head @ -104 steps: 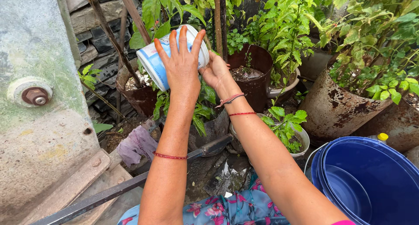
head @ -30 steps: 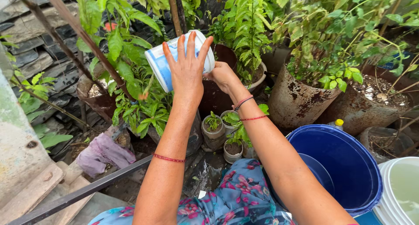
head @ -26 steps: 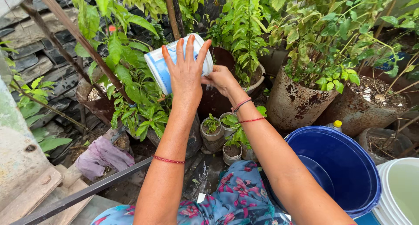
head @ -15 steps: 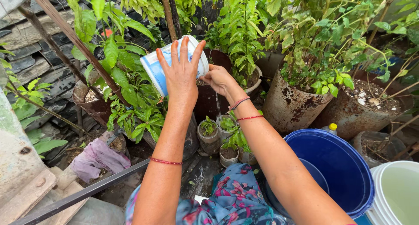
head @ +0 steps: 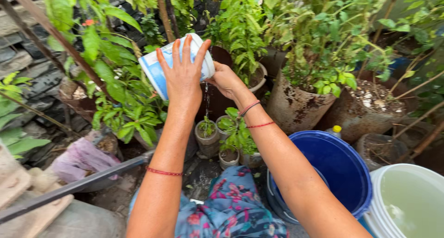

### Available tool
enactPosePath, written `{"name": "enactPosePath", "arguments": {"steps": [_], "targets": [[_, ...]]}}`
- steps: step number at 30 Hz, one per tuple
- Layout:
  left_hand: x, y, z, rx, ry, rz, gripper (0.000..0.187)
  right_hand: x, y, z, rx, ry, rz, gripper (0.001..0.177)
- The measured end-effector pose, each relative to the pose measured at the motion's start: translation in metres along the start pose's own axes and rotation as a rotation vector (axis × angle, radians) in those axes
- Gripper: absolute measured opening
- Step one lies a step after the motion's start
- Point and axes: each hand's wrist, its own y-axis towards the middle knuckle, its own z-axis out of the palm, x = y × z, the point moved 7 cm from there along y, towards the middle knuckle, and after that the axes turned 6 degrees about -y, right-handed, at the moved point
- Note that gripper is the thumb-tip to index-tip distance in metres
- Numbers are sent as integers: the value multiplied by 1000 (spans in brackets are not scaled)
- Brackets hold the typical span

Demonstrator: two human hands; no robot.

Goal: The person washes a white plastic container by hand, dipping it into a blue bucket of water and scrubbing the interior and exterior surfaces.

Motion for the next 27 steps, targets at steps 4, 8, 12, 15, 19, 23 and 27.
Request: {"name": "enactPosePath", "arguments": {"steps": [4, 8, 12, 15, 19, 23, 27], "targets": [[-17, -1, -4, 18, 6, -17, 91, 7, -16, -12, 27, -53, -17, 39], [-34, 6, 7, 41, -36, -20, 93, 13, -32, -40, -43, -60, 71, 39], [-43, 5, 12, -31, -159, 41, 87, 13, -50, -59, -68, -59, 142, 40], [-46, -1, 18, 19, -85, 52, 94, 9, -57, -65, -30, -43, 124, 41], [-43, -6, 24, 111, -178, 57, 100, 1, -64, -81, -96, -101, 126, 39], [-49, -9, 32, 88, -191, 102, 102, -5, -74, -86, -86, -158, 87, 42], [-53, -11, 39, 82, -203, 142, 101, -14, -79, -96, -199, -161, 189, 35]]}}
